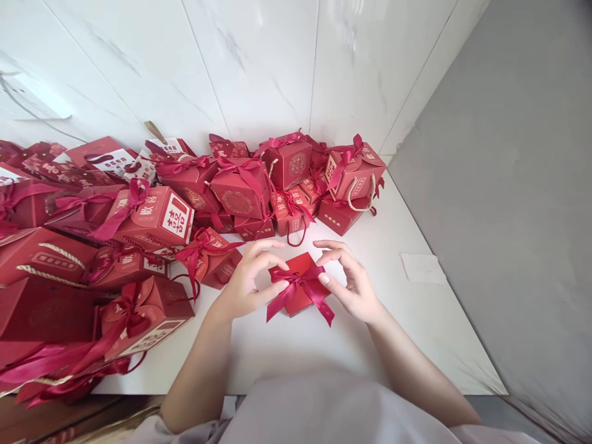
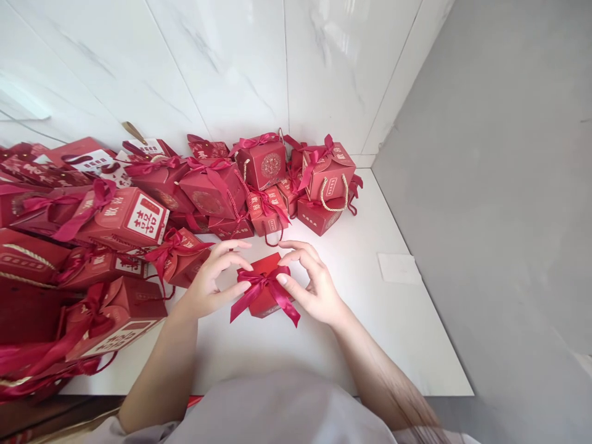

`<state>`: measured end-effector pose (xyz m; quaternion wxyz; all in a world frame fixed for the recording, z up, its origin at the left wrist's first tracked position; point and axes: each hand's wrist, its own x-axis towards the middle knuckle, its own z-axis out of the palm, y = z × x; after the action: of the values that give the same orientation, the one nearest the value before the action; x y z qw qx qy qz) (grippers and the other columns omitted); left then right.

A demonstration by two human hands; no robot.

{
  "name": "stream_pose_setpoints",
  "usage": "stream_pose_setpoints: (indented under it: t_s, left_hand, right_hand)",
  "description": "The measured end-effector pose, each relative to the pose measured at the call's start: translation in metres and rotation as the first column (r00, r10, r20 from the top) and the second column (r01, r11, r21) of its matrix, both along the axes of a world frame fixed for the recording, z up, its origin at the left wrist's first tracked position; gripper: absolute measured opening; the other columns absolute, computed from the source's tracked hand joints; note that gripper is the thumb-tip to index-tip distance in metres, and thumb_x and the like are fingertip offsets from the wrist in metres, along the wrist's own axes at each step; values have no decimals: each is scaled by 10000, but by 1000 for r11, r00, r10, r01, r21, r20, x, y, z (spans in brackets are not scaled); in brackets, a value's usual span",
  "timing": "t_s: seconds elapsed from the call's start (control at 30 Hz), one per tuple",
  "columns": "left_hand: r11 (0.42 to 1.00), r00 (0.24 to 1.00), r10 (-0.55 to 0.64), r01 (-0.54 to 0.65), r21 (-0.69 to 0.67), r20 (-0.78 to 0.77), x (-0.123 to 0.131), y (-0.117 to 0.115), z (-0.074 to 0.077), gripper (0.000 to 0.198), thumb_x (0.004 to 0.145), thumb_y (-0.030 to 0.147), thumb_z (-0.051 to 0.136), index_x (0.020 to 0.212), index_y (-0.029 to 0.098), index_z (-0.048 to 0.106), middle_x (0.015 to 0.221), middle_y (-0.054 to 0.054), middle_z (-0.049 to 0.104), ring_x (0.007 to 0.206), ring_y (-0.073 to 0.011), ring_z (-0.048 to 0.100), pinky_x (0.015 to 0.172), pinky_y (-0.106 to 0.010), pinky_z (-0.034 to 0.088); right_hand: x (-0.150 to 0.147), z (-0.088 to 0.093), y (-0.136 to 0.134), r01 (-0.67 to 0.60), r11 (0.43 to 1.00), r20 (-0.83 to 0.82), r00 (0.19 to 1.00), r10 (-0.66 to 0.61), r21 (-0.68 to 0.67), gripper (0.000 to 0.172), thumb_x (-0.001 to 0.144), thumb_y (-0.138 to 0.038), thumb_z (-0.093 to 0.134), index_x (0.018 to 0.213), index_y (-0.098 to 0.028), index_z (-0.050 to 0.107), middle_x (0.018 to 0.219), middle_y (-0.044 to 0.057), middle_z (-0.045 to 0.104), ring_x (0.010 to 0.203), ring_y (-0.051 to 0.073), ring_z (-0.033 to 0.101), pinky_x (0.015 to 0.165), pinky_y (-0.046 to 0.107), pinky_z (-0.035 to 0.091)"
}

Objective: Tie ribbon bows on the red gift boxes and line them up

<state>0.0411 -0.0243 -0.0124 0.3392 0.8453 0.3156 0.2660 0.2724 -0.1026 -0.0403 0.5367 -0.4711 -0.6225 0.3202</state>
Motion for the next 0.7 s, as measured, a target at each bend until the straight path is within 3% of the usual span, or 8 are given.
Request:
stream_pose_setpoints:
  t_s: [0.1,0.2,0.27,0.37,0.5,0.57,0.7]
  left_hand:
    - [1000,998,-10,9,-12,-60,4,0,-2,46,867,265,624,873,219,629,1365,-73,493,1320,-261,435,1128,-418,335]
    - [998,997,-6,1,-55,-82,5,3,-7,114,892,282,597,809,210,627,1350,-74,512,1341,-261,423,1139,-424,329]
    - [993,999,-14,8,-121,-46,5,6,-12,167,903,305,589,777,203,625,1348,-75,525,1336,-256,438,1143,-420,329]
    - [957,999,-12,25,-290,47,8,9,-21,283,918,353,572,693,185,605,1337,-83,562,1286,-257,501,1135,-418,341]
    - [865,989,49,29,-501,142,14,12,-29,316,909,385,580,689,173,661,1306,-96,604,1229,-268,557,1087,-404,396]
    - [819,976,107,23,-574,192,16,12,-31,290,898,375,593,717,173,696,1279,-95,625,1208,-265,576,1063,-385,422]
    - [762,941,214,7,-647,263,19,11,-37,240,886,371,596,866,181,743,1271,-97,640,1218,-268,577,1064,-371,436]
  right_hand:
    - [-1,1,-2,-15,994,124,992,2,105,135,910,-267,632,1040,-259,593,1328,103,552,1278,281,502,1059,485,420]
    - [-7,-2,-3,-14,973,222,974,-39,229,263,872,-230,669,1107,-257,556,1316,119,550,1252,287,514,1010,481,459]
    - [-14,-5,-5,-18,943,297,951,-87,334,331,853,-226,688,1148,-258,542,1255,118,584,1177,276,556,971,472,478]
    - [-28,-10,-11,-132,882,446,890,-96,453,300,863,-242,678,1144,-281,579,1065,63,671,990,231,620,984,463,464]
    - [-46,-13,-18,-270,834,553,832,-50,482,163,899,-262,637,1062,-277,643,989,33,713,919,202,645,1035,431,448]
    - [-52,-15,-19,-304,828,588,808,-39,472,61,907,-275,638,952,-245,667,1074,55,712,1010,213,643,1084,442,422]
    - [-54,-24,-15,-339,861,628,778,31,378,112,913,-295,638,833,-225,674,1306,82,638,1232,256,572,1175,516,332]
